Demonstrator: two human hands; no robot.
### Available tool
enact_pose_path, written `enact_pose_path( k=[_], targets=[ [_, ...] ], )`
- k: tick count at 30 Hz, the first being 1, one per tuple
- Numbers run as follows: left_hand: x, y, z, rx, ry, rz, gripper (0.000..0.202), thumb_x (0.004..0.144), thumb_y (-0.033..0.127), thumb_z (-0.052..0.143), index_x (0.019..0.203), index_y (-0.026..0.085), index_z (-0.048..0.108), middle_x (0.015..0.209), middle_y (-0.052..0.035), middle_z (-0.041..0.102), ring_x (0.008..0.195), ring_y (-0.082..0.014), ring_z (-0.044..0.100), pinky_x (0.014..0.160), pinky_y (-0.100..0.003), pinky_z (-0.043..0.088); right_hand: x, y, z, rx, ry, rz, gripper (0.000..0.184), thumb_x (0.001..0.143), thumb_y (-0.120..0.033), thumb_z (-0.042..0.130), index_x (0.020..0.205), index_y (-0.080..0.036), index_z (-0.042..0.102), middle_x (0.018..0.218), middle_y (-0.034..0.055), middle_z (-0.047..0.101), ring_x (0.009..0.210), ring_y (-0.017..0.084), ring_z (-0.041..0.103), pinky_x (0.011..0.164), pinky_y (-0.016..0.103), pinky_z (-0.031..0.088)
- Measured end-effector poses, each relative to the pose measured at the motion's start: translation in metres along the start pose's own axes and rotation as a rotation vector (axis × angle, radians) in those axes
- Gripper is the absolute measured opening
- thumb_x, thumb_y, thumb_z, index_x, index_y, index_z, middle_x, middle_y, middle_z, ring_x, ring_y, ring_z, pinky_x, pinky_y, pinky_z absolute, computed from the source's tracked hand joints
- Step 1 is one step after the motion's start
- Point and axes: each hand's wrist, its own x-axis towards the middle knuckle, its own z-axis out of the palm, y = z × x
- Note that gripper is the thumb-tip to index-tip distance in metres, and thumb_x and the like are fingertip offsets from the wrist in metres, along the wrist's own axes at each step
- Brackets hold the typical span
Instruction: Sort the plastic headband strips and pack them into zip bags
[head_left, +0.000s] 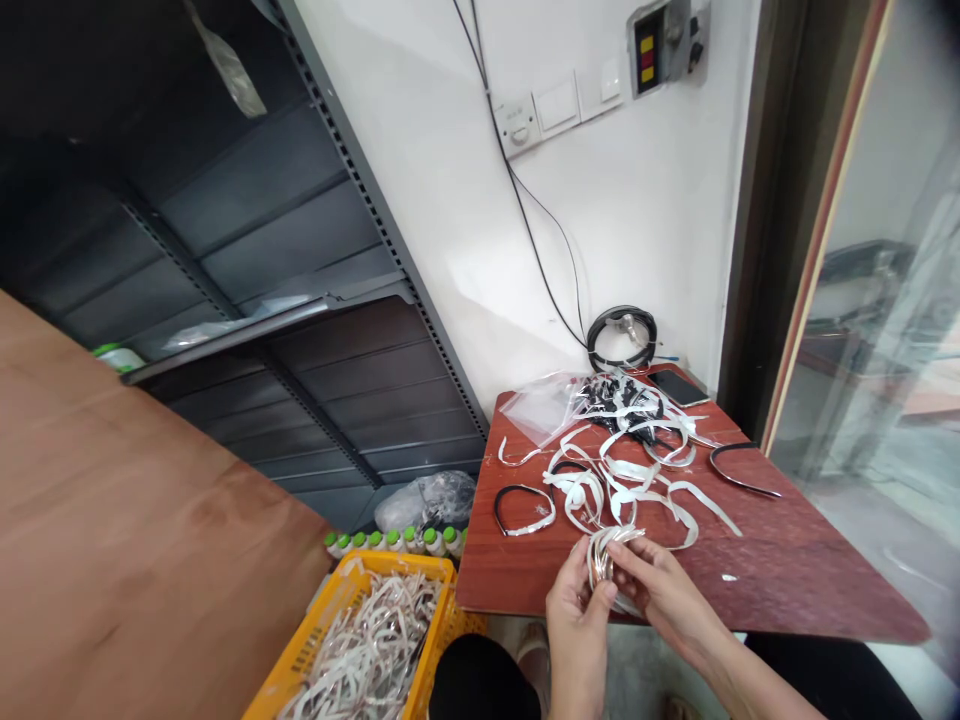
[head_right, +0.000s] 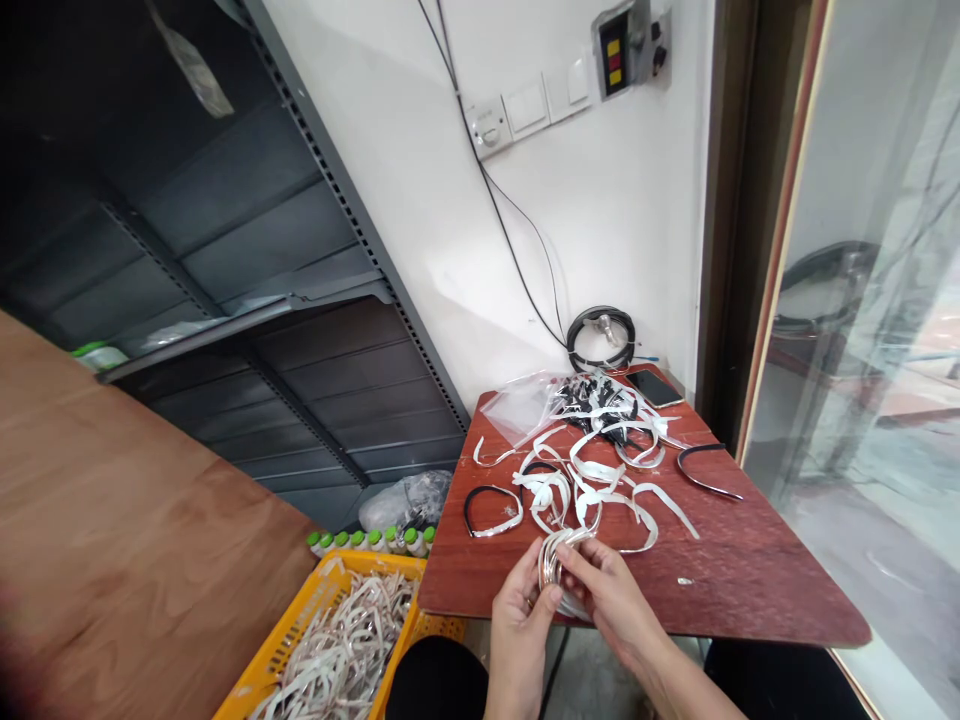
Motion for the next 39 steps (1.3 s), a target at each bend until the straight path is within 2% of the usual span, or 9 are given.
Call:
enact_pose_path(
  k=[5, 10, 15, 19, 24, 29, 33, 39],
  targets=[
    [-0.002, 0.004, 0.004, -0.049, -0.019, 0.002, 0.050, 0.072, 0.023, 0.069, 0.120, 0.018, 0.058, 0.122, -0.0135, 0.060, 0.115, -0.0273, 0.054, 0.100, -0.038, 0.040, -0.001, 0.000, 0.000, 0.009, 0.039, -0.043, 0.034, 0.061, -0.045, 0.080, 0.072, -0.016, 0.066, 0.067, 0.0022, 0.060, 0.056, 0.012, 0.051, 0.053, 0.024, 0.041],
    [-0.004, 0.004, 0.005, -0.145, 0.058, -0.031, 0.052, 0.069, 0.025, 0.072, 0.119, 0.016, 0.059, 0.118, -0.0155, 0.062, 0.112, -0.0285, 0.056, 0.100, -0.040, 0.040, -0.002, -0.001, -0.001, 0.016, 0.043, -0.055, 0.033, 0.060, -0.045, 0.080, 0.073, -0.017, 0.066, 0.068, 0.0020, 0.060, 0.056, 0.012, 0.052, 0.052, 0.025, 0.042],
    [-0.003, 0.001, 0.001, -0.172, 0.083, -0.064, 0.052, 0.070, 0.026, 0.072, 0.119, 0.016, 0.058, 0.117, -0.0162, 0.063, 0.110, -0.0285, 0.057, 0.099, -0.041, 0.040, -0.002, 0.001, -0.005, 0.070, 0.043, -0.003, 0.029, 0.062, -0.040, 0.081, 0.073, -0.017, 0.066, 0.068, 0.0013, 0.059, 0.056, 0.010, 0.051, 0.051, 0.023, 0.041],
    [-0.001, -0.005, -0.001, -0.104, 0.112, -0.040, 0.054, 0.069, 0.024, 0.073, 0.119, 0.015, 0.058, 0.114, -0.0150, 0.064, 0.107, -0.0262, 0.059, 0.094, -0.036, 0.044, -0.004, 0.003, -0.005, 0.125, -0.020, 0.022, 0.025, 0.067, -0.037, 0.079, 0.075, -0.017, 0.067, 0.071, 0.0008, 0.060, 0.059, 0.009, 0.050, 0.055, 0.020, 0.041],
    [0.003, -0.009, -0.002, 0.026, 0.063, -0.009, 0.057, 0.067, 0.022, 0.074, 0.120, 0.014, 0.057, 0.106, -0.0148, 0.068, 0.096, -0.0255, 0.063, 0.084, -0.033, 0.050, -0.007, 0.002, -0.002, 0.163, -0.122, 0.055, 0.024, 0.070, -0.035, 0.077, 0.083, -0.017, 0.068, 0.076, 0.0018, 0.063, 0.064, 0.010, 0.053, 0.061, 0.021, 0.044],
    [0.002, -0.006, -0.001, 0.041, 0.018, -0.005, 0.057, 0.065, 0.020, 0.075, 0.119, 0.015, 0.058, 0.111, -0.0148, 0.066, 0.100, -0.0270, 0.062, 0.088, -0.035, 0.049, -0.007, -0.003, -0.002, 0.147, -0.084, 0.069, 0.026, 0.066, -0.035, 0.080, 0.081, -0.016, 0.069, 0.073, 0.0027, 0.065, 0.064, 0.012, 0.055, 0.060, 0.021, 0.044],
    [-0.001, -0.004, 0.001, 0.003, 0.007, -0.002, 0.053, 0.069, 0.021, 0.072, 0.120, 0.016, 0.058, 0.107, -0.0133, 0.067, 0.099, -0.0254, 0.063, 0.089, -0.036, 0.048, -0.005, -0.003, -0.005, 0.203, -0.033, 0.071, 0.019, 0.067, -0.029, 0.080, 0.072, -0.015, 0.068, 0.066, -0.0003, 0.062, 0.058, 0.008, 0.051, 0.055, 0.017, 0.042],
    [-0.002, -0.004, -0.003, -0.191, 0.038, -0.059, 0.046, 0.074, 0.025, 0.068, 0.119, 0.017, 0.059, 0.120, -0.0154, 0.061, 0.116, -0.0282, 0.053, 0.101, -0.041, 0.039, 0.000, -0.002, -0.013, 0.289, -0.055, 0.118, 0.014, 0.072, -0.023, 0.076, 0.071, -0.012, 0.067, 0.063, 0.0012, 0.060, 0.052, 0.005, 0.048, 0.046, 0.014, 0.037]
  ],
)
